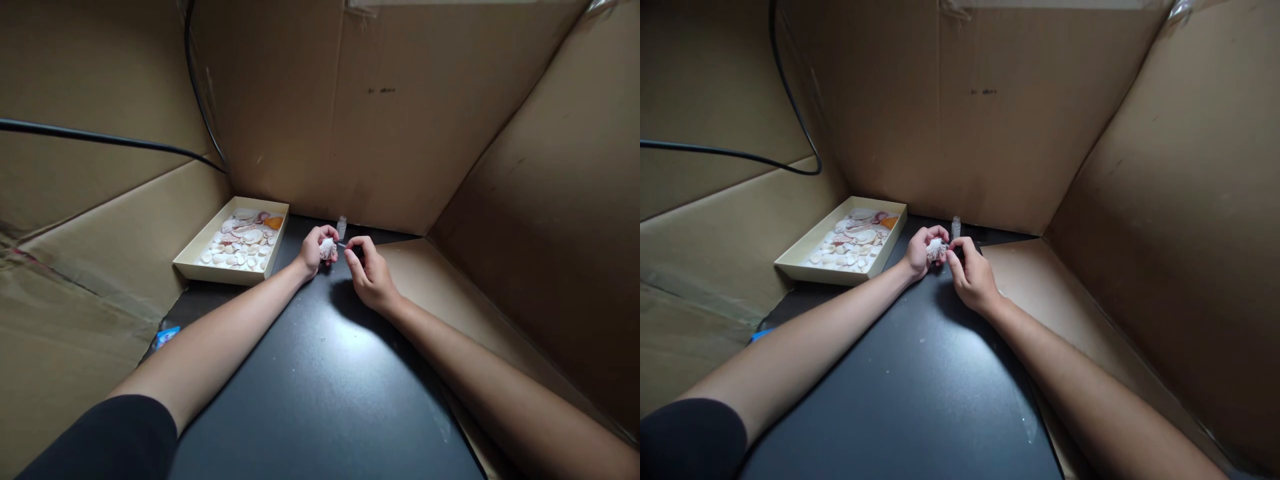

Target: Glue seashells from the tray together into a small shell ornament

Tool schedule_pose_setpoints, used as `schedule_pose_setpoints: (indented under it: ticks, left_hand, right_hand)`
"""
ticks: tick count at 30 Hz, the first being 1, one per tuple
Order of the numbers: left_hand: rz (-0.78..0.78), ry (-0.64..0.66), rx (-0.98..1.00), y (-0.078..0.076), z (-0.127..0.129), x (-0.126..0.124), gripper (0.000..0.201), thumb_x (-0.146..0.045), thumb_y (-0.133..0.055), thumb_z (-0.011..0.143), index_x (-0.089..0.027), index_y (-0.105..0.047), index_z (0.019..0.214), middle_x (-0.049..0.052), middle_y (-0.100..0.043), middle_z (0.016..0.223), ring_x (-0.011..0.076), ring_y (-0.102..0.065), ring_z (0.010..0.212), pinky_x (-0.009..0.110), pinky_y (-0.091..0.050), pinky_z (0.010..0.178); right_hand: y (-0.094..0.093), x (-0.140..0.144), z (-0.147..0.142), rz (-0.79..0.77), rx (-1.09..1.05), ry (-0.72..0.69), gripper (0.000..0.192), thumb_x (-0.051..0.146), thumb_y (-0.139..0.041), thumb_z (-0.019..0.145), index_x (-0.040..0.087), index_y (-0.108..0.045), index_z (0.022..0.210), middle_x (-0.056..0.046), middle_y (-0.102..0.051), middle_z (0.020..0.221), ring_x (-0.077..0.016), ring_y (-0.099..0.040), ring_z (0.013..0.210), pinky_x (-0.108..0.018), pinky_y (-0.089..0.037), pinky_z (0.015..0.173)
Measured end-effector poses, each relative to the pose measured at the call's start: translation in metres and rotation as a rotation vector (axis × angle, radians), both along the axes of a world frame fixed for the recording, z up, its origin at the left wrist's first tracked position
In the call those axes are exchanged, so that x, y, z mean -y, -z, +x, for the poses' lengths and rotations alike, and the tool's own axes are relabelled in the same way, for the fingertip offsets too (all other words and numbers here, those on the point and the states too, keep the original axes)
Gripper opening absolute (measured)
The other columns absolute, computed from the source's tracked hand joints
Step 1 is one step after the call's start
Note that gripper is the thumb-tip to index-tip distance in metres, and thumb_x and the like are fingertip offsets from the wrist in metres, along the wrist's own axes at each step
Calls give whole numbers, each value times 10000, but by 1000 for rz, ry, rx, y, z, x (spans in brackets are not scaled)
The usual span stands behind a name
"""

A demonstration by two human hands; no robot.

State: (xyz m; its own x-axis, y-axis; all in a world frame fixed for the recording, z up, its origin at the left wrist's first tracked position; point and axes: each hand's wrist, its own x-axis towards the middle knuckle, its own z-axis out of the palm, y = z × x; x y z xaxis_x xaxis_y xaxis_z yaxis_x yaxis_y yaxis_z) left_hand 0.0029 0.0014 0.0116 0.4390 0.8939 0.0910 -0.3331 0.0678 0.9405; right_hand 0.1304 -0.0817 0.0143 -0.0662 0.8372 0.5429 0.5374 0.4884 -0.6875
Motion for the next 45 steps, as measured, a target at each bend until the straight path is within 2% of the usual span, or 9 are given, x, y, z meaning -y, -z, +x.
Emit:
schedule_pose_setpoints:
  ticks: [9,16,25,33,40,45]
  left_hand:
    - [26,40,-66,-3,-1,3,237,-271,-321,702,-147,-507,624,51,-512,512,119,-445,338,210,-227,324]
    - [23,58,-37,-2,-2,4,218,-289,-331,671,-155,-498,627,33,-459,460,133,-449,337,209,-212,319]
    - [7,84,4,-2,-5,3,197,-286,-349,627,-156,-492,666,18,-459,496,126,-446,337,204,-218,319]
    - [-30,73,-2,-3,-4,3,196,-305,-350,665,-160,-482,677,17,-472,509,120,-442,345,198,-207,321]
    - [-21,98,-15,-2,-3,3,225,-331,-348,711,-160,-492,679,14,-475,496,114,-428,340,197,-225,317]
    - [-22,126,-27,0,-2,1,254,-335,-333,733,-156,-502,671,11,-467,489,111,-428,335,195,-227,316]
  right_hand:
    - [1,3,-1,-23,17,3,167,356,-413,930,195,-454,933,7,-527,726,-116,-475,633,-250,-373,629]
    - [1,5,0,13,-27,-38,62,221,-422,872,193,-442,923,-6,-529,811,-124,-475,689,-263,-384,662]
    - [1,8,-2,-9,-52,-32,164,300,-430,926,193,-489,1037,-12,-573,809,-105,-490,610,-238,-392,587]
    - [3,4,-3,-1,-10,-10,204,343,-451,932,201,-517,1062,-7,-587,780,-105,-503,596,-228,-392,567]
    - [1,4,-3,41,15,3,173,337,-480,919,189,-562,956,-27,-596,842,-104,-497,632,-235,-407,593]
    - [0,4,-2,109,2,11,203,336,-493,916,195,-572,1039,-44,-592,908,-109,-493,656,-247,-419,608]
